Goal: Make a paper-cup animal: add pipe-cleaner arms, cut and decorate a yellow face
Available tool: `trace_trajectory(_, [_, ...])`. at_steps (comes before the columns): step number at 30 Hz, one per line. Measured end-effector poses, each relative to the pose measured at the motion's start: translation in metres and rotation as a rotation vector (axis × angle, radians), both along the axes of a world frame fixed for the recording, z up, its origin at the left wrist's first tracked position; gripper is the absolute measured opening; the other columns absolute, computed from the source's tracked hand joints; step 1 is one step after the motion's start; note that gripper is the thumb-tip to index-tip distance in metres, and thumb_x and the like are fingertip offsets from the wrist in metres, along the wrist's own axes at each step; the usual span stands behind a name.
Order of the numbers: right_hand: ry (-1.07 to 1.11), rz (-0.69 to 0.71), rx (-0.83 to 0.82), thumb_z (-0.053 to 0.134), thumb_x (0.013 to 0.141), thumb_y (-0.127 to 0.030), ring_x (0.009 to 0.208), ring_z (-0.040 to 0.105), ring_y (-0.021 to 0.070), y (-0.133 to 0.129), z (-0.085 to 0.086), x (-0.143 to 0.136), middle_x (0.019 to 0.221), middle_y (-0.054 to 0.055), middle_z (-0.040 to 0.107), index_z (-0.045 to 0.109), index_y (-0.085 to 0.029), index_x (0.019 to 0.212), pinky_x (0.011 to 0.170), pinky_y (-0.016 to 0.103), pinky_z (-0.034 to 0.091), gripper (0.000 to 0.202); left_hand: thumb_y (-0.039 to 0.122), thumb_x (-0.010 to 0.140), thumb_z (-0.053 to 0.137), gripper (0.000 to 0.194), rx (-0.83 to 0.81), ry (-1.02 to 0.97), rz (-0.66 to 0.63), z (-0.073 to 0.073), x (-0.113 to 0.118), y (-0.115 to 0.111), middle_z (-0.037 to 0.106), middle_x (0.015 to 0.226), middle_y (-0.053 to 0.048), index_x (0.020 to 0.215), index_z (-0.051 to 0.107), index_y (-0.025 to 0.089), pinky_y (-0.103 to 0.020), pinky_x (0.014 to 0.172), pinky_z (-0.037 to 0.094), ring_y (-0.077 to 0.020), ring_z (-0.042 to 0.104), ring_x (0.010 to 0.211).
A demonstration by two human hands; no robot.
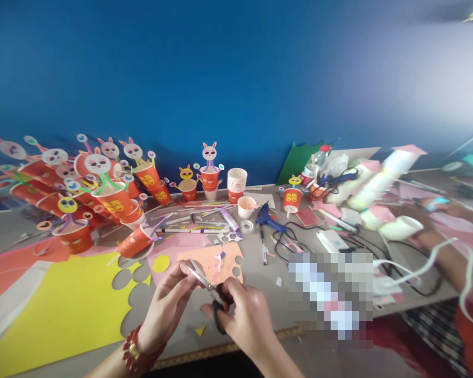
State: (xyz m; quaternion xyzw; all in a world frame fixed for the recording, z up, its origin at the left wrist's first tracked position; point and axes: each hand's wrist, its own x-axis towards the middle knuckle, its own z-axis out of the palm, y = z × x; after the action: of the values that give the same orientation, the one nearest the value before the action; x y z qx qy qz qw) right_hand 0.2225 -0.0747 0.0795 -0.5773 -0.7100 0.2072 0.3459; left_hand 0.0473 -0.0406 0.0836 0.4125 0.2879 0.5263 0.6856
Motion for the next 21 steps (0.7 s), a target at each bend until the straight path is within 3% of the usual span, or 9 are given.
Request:
trace_trajectory(11, [-0.025,-0.038,-0.021,0.069,0.080,-0.042,0.045,0.047,0.0118,0.007,-0.010,0.016,0.053,-0.005,0.052,0.043,-0.023,0.065,0.044,0.021,0.031,0.036,0.029,0.092,0.062,0.016,-0.012,0.041,0.004,0.004,0.001,0.000,0.060,0.088,-0.004,0.081,0.060,0.018,-0.030,0.081,0.044,-0.0162,0.056,0.081])
trace_trajectory(15, [-0.276,-0.121,-0.018,0.069,0.081,-0.045,0.047,0.057,0.0153,0.016,-0.021,0.037,0.059,-0.003,0.061,0.051,-0.024,0.073,0.045,0.023,0.031,0.029,0.028,0.092,0.063,0.018,-0.019,0.038,-0.008,0.003,-0.001,0.001,0.058,0.085,-0.002,0.079,0.059,0.017,-0.028,0.079,0.044,-0.0143,0.055,0.078])
trace_trajectory(21, [-0.519,-0.158,0.018,0.066,0.084,-0.051,0.069,0.069,0.0216,0.022,-0.045,0.059,0.087,0.003,0.068,0.059,-0.024,0.082,0.052,0.025,0.035,0.028,0.030,0.090,0.067,0.016,-0.010,0.082,-0.008,0.002,-0.005,0.005,0.059,0.084,-0.002,0.082,0.062,0.017,-0.027,0.075,0.045,-0.0131,0.055,0.074])
